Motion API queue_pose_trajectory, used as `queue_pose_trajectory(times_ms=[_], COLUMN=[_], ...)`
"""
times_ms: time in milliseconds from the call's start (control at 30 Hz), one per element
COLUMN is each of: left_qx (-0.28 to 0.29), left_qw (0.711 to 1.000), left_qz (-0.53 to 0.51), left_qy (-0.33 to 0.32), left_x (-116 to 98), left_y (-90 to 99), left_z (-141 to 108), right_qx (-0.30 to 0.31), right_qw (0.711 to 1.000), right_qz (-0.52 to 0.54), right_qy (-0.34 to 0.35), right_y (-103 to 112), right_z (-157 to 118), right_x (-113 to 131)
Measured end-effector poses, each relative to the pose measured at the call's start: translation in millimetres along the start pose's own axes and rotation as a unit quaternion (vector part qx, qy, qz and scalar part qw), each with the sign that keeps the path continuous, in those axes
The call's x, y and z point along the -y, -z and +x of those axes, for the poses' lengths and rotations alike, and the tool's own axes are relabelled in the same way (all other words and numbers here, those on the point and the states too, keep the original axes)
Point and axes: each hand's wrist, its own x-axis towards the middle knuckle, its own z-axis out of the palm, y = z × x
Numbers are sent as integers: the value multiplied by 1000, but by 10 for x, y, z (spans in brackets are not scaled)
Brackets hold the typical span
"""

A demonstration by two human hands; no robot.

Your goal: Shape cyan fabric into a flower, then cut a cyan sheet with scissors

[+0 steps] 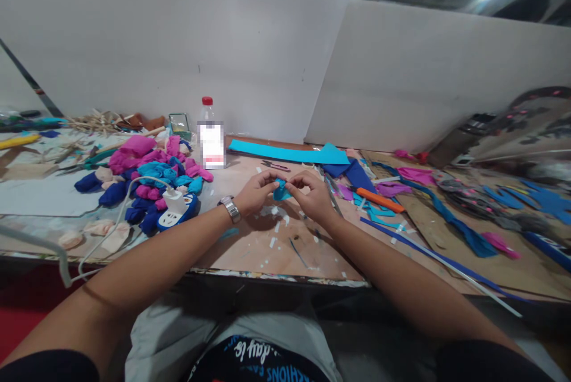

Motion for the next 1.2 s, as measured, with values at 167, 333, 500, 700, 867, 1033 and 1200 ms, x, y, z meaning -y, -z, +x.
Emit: queue_pose_trajectory(times_ms=[167, 333, 500, 700, 867, 1033, 1200], left_qx=[1, 1, 15, 36, 49, 39, 39], left_qw=[1000, 1000, 1000, 998, 998, 999, 999], left_qz=[-5, -10, -14, -52, -49, -17, -11], left_qy=[1, 0, -7, -13, -10, 10, 32], left_x=[2, -13, -25, -24, -8, 11, -25], left_y=[1, -9, -9, -13, -3, -1, -17], left_z=[0, -8, -11, 1, 6, -20, -48], right_qx=[7, 11, 14, 26, 61, 91, 134], right_qw=[1000, 1000, 999, 998, 998, 995, 988], right_qz=[-3, 2, 22, 53, 33, 31, 73], right_qy=[-6, -12, -28, -25, 8, 36, 16], right_y=[3, 9, -9, -39, -31, -35, -48], right_z=[3, 3, -7, -10, -8, -14, -28], right_x=[1, 20, -43, -132, -134, -145, -128])
